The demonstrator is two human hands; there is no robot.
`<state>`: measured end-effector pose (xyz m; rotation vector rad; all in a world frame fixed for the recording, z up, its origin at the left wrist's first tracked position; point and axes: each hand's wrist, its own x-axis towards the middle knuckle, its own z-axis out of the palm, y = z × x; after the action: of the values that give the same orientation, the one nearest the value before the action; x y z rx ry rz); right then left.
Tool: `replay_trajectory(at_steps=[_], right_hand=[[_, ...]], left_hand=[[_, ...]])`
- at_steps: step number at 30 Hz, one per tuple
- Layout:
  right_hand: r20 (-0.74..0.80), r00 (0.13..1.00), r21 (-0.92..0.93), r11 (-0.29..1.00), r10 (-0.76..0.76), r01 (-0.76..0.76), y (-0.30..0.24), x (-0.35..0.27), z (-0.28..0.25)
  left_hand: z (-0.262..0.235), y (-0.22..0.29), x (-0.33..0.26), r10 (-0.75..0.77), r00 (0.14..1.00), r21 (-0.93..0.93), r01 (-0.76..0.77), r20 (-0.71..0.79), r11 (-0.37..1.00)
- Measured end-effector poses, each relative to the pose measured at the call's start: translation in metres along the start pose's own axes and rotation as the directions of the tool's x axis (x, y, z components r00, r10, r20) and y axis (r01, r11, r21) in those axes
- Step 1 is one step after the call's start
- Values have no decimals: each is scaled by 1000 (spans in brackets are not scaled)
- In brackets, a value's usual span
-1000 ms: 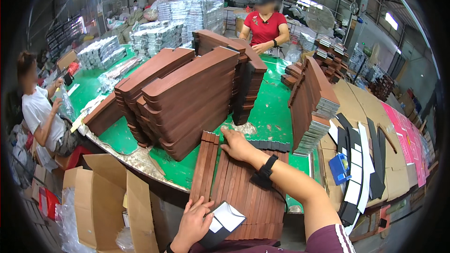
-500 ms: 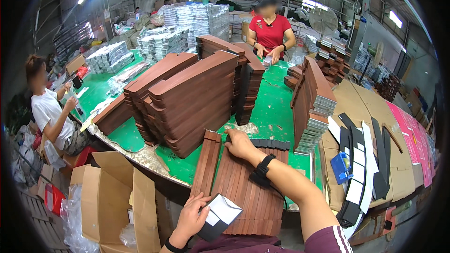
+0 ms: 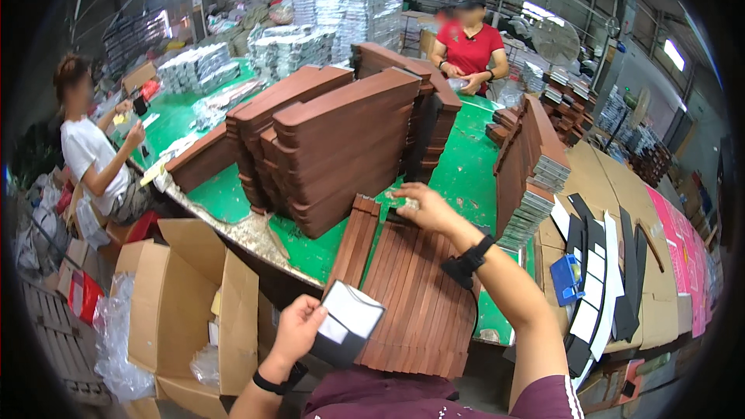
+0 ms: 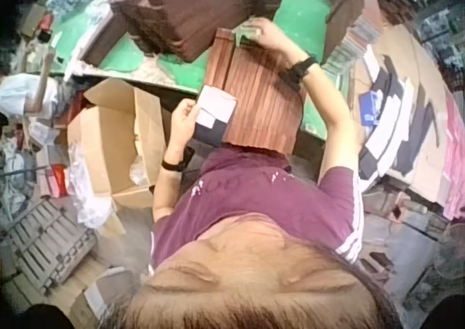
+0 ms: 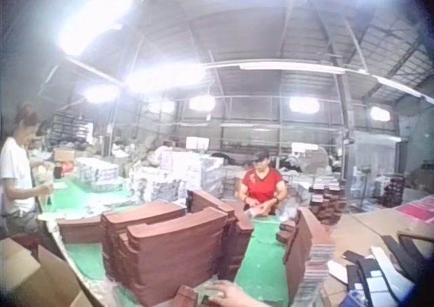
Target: The person attaches small black foam pads to the edges of brown wooden slats using a white backing sheet. They peel the backing and press the pads onto the slat edges, then stack the finished pieces on the table.
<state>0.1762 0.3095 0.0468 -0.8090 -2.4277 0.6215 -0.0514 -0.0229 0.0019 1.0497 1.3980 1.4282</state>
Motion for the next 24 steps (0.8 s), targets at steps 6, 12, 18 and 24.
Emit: replay_trajectory(at_steps=[6, 12, 18, 24], right_hand=[[96, 933, 22, 938, -347, 346, -126, -37, -37], [247, 843, 53, 875, -478, 481, -201, -83, 9], [245, 861, -21, 885, -446, 465, -188, -91, 33], [257, 825, -119, 831, -502, 543, -191, -95, 40]], left_hand=[[-3, 15, 24, -126, 992, -194, 125, 11, 973], [-2, 17, 34, -102, 995, -327, 100, 11, 940], [-13, 21, 30, -240, 970, -331, 234, 24, 914], [-12, 15, 25, -241, 968, -401, 249, 70, 882]])
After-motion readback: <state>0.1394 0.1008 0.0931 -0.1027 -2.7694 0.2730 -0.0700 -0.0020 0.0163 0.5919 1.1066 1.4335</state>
